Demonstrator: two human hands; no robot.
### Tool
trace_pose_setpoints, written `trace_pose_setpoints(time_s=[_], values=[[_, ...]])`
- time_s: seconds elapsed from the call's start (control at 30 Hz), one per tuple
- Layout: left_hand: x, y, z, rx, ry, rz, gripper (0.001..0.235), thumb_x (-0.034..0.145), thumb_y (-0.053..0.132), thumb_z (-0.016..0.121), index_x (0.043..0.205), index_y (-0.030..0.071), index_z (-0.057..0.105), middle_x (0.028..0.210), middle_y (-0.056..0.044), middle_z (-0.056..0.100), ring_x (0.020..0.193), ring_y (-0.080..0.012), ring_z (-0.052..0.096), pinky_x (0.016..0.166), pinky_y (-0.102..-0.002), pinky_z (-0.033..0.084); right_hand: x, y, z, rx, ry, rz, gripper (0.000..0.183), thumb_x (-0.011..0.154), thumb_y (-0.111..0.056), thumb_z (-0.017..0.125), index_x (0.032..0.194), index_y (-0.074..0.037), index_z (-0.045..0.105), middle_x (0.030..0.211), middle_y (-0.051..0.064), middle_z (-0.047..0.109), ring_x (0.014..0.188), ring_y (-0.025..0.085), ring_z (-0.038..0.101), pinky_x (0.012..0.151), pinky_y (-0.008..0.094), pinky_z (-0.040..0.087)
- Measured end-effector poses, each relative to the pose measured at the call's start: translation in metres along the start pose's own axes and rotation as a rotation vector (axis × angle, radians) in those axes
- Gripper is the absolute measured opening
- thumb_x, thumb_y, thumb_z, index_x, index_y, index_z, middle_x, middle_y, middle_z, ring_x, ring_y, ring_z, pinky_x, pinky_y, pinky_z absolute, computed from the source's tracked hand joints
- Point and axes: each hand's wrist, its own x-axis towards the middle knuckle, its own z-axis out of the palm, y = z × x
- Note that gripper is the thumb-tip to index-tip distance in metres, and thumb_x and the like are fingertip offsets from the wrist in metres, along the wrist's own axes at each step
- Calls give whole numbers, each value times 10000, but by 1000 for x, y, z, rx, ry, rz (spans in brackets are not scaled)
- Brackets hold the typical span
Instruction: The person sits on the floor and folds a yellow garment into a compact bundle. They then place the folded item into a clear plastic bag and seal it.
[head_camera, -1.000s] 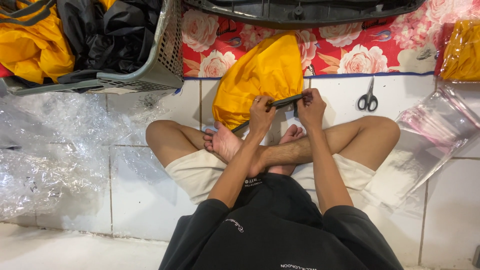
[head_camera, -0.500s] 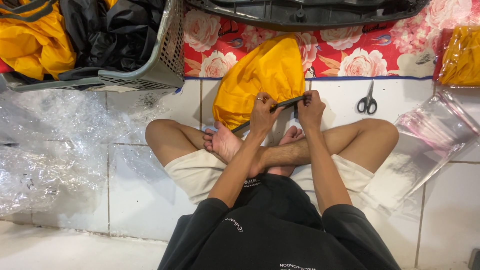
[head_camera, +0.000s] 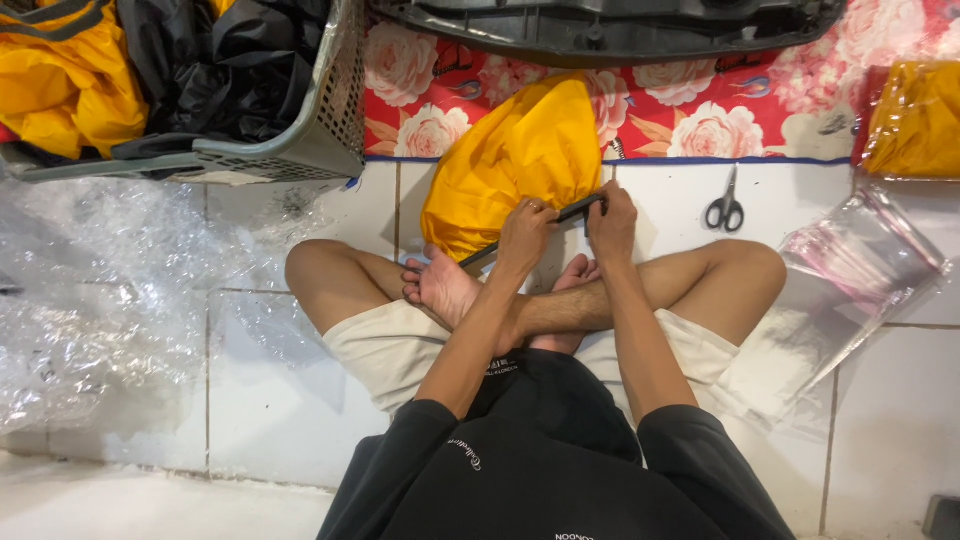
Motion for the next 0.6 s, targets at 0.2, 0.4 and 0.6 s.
trace_pose_setpoints(time_s=[0.2,0.4,0.6], values=[[-7,-6,19,1,8,-40,137,995,87,636,897,100,731,964,-46,613,933,-220,618,750,-324,535,-8,28,12,2,36,8,159,813,106,694,931,2,679,804,168,642,802,359,695,706,406,587],[-6,-13,24,113,16,-55,196,1007,175,608,883,174,759,1058,-14,634,1053,-205,619,884,-292,536,-20,-6,-6,63,24,169,109,853,-113,781,885,-20,733,770,144,663,755,315,721,679,366,598],[4,-19,9,58,143,-193,91,925,158,700,915,143,789,1353,-135,534,1306,-387,505,1057,-559,438,-16,-25,-17,-33,-67,386,388,869,-364,846,961,-26,680,865,202,726,899,430,722,779,541,564]])
